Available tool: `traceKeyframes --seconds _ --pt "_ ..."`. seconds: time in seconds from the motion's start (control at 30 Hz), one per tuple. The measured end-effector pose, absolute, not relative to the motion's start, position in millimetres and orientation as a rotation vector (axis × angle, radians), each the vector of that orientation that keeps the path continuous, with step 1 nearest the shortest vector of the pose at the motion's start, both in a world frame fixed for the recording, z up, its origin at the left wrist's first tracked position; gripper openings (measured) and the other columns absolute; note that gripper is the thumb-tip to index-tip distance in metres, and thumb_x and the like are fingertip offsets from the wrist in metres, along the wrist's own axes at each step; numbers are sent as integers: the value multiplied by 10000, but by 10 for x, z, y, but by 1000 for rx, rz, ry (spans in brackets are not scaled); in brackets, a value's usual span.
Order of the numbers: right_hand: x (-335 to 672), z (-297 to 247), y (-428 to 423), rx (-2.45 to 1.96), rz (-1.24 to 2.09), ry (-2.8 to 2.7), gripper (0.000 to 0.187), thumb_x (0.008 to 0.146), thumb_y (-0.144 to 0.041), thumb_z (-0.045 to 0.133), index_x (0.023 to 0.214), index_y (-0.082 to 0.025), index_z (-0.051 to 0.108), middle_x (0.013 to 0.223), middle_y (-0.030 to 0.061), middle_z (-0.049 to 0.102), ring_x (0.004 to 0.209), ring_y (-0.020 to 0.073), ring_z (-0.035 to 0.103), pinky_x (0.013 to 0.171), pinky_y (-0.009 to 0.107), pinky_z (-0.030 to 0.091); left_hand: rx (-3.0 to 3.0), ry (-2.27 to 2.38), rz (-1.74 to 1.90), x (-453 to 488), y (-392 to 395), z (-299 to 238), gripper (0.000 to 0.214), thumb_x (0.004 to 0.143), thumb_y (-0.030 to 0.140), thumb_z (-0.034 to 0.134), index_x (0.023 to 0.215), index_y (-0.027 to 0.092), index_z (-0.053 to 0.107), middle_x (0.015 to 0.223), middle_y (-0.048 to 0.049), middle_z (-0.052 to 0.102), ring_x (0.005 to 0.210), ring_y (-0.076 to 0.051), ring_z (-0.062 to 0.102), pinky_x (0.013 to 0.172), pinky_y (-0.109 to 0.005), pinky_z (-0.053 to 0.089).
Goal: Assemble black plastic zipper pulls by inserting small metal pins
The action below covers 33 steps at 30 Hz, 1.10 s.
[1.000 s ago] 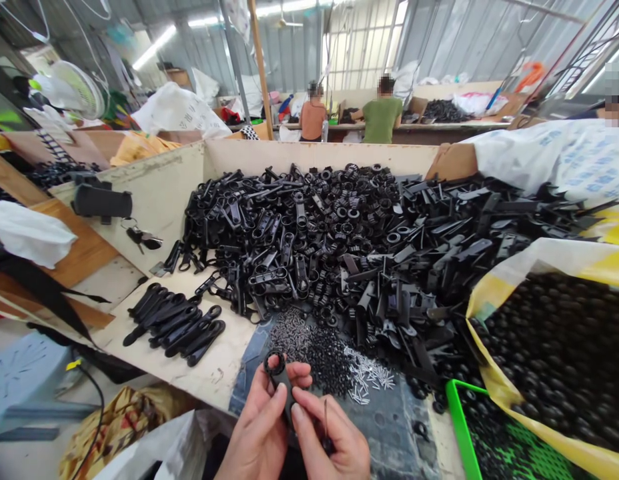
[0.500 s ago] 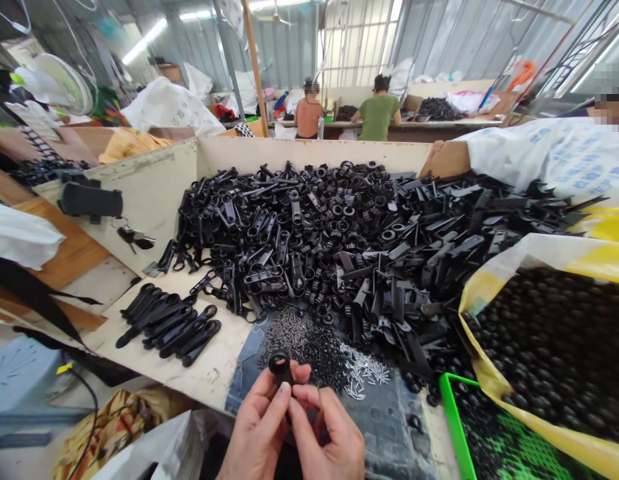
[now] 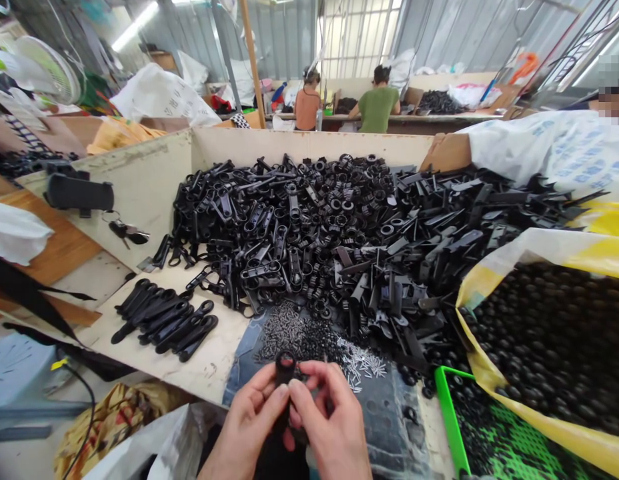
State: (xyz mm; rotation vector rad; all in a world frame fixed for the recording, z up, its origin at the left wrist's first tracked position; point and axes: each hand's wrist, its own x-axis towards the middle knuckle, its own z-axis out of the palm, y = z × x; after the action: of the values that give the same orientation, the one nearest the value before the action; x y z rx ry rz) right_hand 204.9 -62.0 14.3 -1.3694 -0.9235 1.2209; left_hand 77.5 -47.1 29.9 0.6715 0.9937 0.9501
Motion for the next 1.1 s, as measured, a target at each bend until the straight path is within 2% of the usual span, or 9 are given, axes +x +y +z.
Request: traceKeyframes --seconds 0.1,0.17,0.3,0.47,0.7,0.87,0.93,1.0,1.1 --pt "2090 270 -509 -1219 1626 -865 486 790 -619 796 950 -179 667 673 -30 596 428 100 518 405 210 433 737 971 836 681 -539 286 864 814 422 823 1552 235 414 756 -27 724 642 -184 668 527 -251 564" --pt "2090 307 -460 -1191 1731 -874 457 796 -598 798 828 -176 627 588 -60 548 402 79 481 395 182 387 725 927 799 609 -583 283 1013 831 394 813 1630 262 204 802 -30 731 699 -192 701 616 -282 595" --pt "2042 256 -410 -1172 1766 -898 482 807 -626 771 805 -179 592 477 -85 510 351 74 458 378 163 336 740 898 806 528 -606 295 961 866 412 773 1630 262 210 821 -45 713 687 -194 692 579 -286 605" --pt "2039 250 -412 -1126 1807 -928 487 814 -599 783 1003 -165 667 611 -58 587 424 80 525 438 171 366 904 1050 827 546 -569 343 883 936 429 683 1636 310 158 752 -11 696 538 -131 594 461 -196 507" --pt "1974 225 -417 -1144 1715 -953 458 832 -593 768 773 -161 627 584 -48 543 439 97 531 440 192 379 1099 1216 815 585 -588 308 672 979 436 589 1589 291 348 631 44 607 434 -84 464 436 -172 422" --pt "1830 116 -369 -1195 1546 -1157 427 902 -601 686 877 -175 676 656 -23 590 473 113 531 454 215 427 956 1177 942 514 -574 196 822 938 481 637 1625 266 240 699 6 670 511 -146 571 434 -206 434" --pt "1861 106 -313 -1178 1411 -1282 410 920 -587 668 1019 -195 740 812 23 660 615 147 599 577 245 507 1011 1262 1024 278 -448 201 718 923 462 658 1562 244 413 811 -50 744 676 -214 684 585 -280 538" --pt "1946 116 -227 -1209 1292 -1309 429 936 -584 645 1158 -232 750 916 40 689 723 172 630 681 267 538 1238 1528 1099 -110 -268 256 462 938 428 628 1344 212 672 1012 -112 786 914 -285 720 857 -380 546" --pt "2106 179 -51 -1318 1185 -1301 466 953 -602 597 1144 -211 765 771 25 680 702 191 640 652 268 537 1711 2079 1127 -747 45 324 445 930 438 552 1238 171 729 1136 -165 776 1087 -378 668 1010 -502 441"
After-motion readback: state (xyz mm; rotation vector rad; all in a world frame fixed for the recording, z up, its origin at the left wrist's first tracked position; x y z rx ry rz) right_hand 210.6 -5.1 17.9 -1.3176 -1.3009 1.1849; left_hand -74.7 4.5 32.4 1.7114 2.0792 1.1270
